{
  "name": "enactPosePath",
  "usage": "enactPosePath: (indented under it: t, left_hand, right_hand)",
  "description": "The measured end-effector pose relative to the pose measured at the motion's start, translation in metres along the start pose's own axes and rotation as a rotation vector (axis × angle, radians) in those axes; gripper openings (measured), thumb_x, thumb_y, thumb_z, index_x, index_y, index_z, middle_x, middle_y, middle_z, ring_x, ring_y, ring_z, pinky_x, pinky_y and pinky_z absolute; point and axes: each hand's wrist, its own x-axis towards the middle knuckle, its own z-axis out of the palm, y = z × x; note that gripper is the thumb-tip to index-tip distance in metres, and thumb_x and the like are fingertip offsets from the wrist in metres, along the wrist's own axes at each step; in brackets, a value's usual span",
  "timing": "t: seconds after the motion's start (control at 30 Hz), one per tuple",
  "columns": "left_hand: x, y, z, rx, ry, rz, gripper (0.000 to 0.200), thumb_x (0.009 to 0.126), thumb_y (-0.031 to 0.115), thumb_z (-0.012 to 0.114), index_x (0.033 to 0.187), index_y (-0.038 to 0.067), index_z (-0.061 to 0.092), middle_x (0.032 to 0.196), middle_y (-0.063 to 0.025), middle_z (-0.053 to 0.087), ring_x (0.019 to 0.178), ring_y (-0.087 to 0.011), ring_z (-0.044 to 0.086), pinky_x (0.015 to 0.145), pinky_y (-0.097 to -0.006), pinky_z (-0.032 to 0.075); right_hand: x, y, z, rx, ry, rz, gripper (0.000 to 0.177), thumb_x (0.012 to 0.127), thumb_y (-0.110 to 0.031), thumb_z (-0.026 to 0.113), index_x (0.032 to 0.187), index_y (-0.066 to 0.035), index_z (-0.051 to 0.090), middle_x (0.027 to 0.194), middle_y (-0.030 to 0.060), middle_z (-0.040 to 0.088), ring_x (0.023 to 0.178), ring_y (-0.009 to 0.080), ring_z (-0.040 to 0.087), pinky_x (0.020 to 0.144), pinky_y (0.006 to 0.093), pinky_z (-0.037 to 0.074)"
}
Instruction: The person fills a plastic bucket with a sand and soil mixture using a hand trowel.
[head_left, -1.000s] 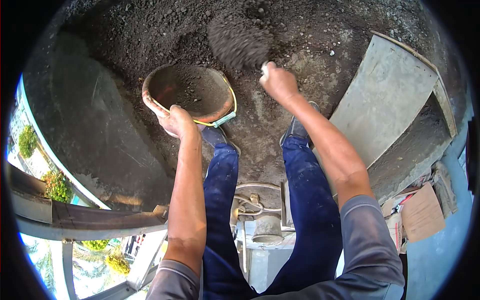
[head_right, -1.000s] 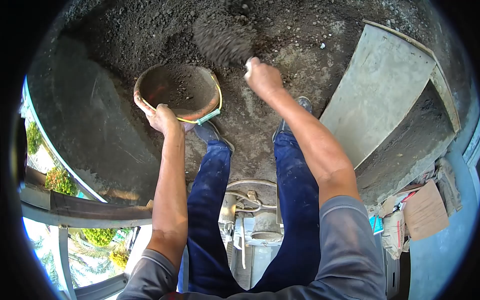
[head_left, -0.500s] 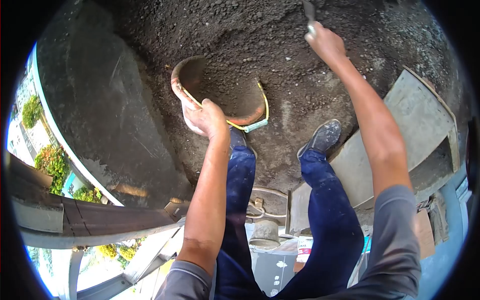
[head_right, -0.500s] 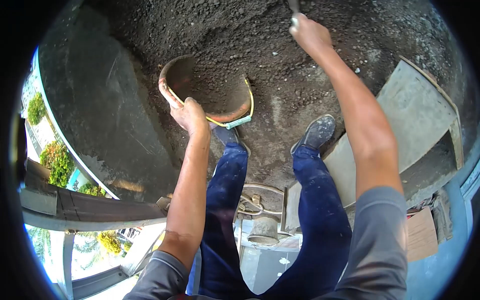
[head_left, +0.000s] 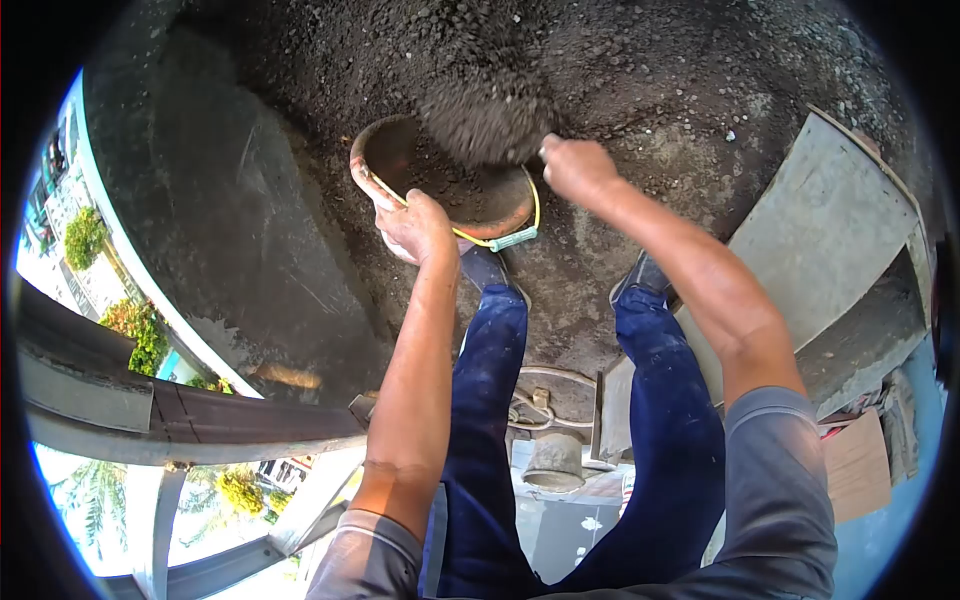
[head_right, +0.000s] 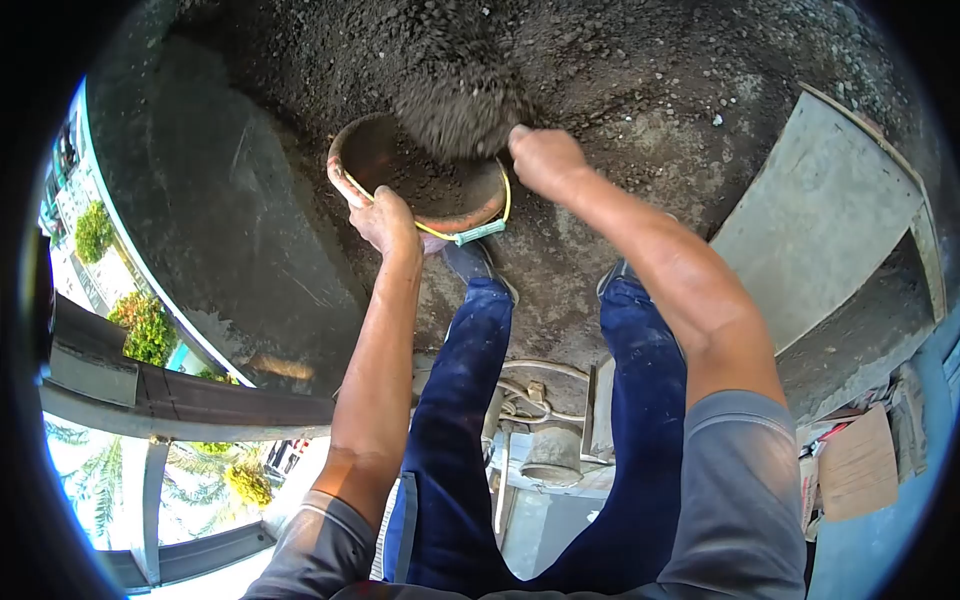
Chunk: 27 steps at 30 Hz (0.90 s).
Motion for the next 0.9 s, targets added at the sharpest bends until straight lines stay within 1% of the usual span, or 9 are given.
enactPosePath:
  t: [0.13,0.23,0.3,0.37,0.47,0.63,0.7,0.83,0.9]
  left_hand:
    - [0.001,0.000,-0.005,-0.021,-0.045,-0.063,0.050,0.080,0.021,0.061,0.119,-0.011,0.061,0.116,-0.0292,0.067,0.110,-0.0451,0.065,0.097,-0.0508,0.048]
    - [0.010,-0.008,-0.002,-0.007,-0.060,-0.060,0.049,0.080,0.019,0.061,0.120,-0.009,0.062,0.114,-0.0275,0.067,0.109,-0.0448,0.065,0.097,-0.0510,0.048]
    - [0.007,-0.004,-0.003,-0.015,-0.059,-0.061,0.049,0.079,0.018,0.061,0.122,-0.007,0.062,0.113,-0.0267,0.067,0.108,-0.0446,0.065,0.097,-0.0508,0.048]
    - [0.005,-0.003,0.001,-0.002,-0.007,-0.047,0.050,0.078,0.015,0.062,0.123,-0.005,0.062,0.114,-0.0257,0.067,0.109,-0.0435,0.064,0.098,-0.0494,0.047]
    - [0.006,-0.003,-0.005,-0.038,-0.073,-0.018,0.058,0.078,0.013,0.064,0.133,-0.002,0.057,0.123,-0.0252,0.065,0.116,-0.0409,0.063,0.101,-0.0482,0.046]
    - [-0.002,0.017,-0.010,0.055,-0.108,-0.173,0.074,0.080,0.015,0.064,0.148,-0.001,0.041,0.132,-0.0282,0.059,0.123,-0.0419,0.060,0.107,-0.0478,0.044]
    - [-0.004,0.019,-0.011,0.067,-0.121,-0.166,0.075,0.080,0.015,0.064,0.149,-0.001,0.040,0.132,-0.0282,0.060,0.124,-0.0415,0.059,0.107,-0.0478,0.044]
    - [-0.004,0.005,-0.006,0.099,-0.010,-0.011,0.061,0.076,0.013,0.064,0.134,-0.004,0.056,0.123,-0.0279,0.064,0.116,-0.0421,0.063,0.102,-0.0486,0.046]
    - [-0.002,0.001,-0.005,0.095,0.019,-0.035,0.047,0.074,0.013,0.064,0.118,-0.006,0.064,0.108,-0.0299,0.067,0.099,-0.0482,0.066,0.095,-0.0509,0.050]
  right_hand:
    - [-0.023,-0.023,-0.005,-0.041,0.067,-0.374,0.010,0.089,-0.008,0.057,0.095,-0.002,0.062,0.082,0.0207,0.072,0.080,0.0350,0.074,0.064,0.0467,0.060]
    - [-0.002,-0.020,-0.054,-0.075,0.197,-0.291,0.013,0.091,-0.011,0.056,0.101,-0.004,0.060,0.079,0.0178,0.072,0.079,0.0319,0.075,0.064,0.0457,0.060]
    - [0.045,0.014,-0.080,-0.169,0.435,-0.141,0.018,0.092,-0.020,0.060,0.104,-0.008,0.054,0.079,0.0172,0.070,0.075,0.0345,0.074,0.060,0.0455,0.061]
    - [0.092,0.046,-0.111,-0.168,0.480,0.047,0.022,0.094,-0.023,0.061,0.108,-0.007,0.056,0.084,0.0194,0.072,0.080,0.0361,0.075,0.066,0.0479,0.062]
    - [0.136,0.057,-0.080,-0.094,0.386,0.084,0.028,0.092,-0.021,0.060,0.114,-0.004,0.061,0.096,0.0232,0.074,0.089,0.0437,0.072,0.081,0.0547,0.058]
    - [0.090,0.023,-0.009,0.027,0.145,0.041,0.025,0.089,-0.015,0.060,0.108,0.001,0.062,0.090,0.0280,0.072,0.084,0.0440,0.073,0.079,0.0537,0.059]
    - [0.064,0.003,-0.007,0.034,-0.068,0.000,0.018,0.089,-0.006,0.054,0.102,0.003,0.063,0.092,0.0239,0.074,0.086,0.0403,0.073,0.079,0.0505,0.059]
    - [0.022,-0.022,0.006,-0.023,-0.150,-0.237,0.017,0.087,-0.008,0.058,0.101,0.000,0.064,0.088,0.0229,0.073,0.084,0.0395,0.073,0.073,0.0497,0.059]
    - [-0.003,-0.033,0.005,0.063,-0.150,-0.300,0.018,0.088,-0.014,0.061,0.103,-0.005,0.063,0.089,0.0209,0.073,0.084,0.0400,0.072,0.073,0.0512,0.057]
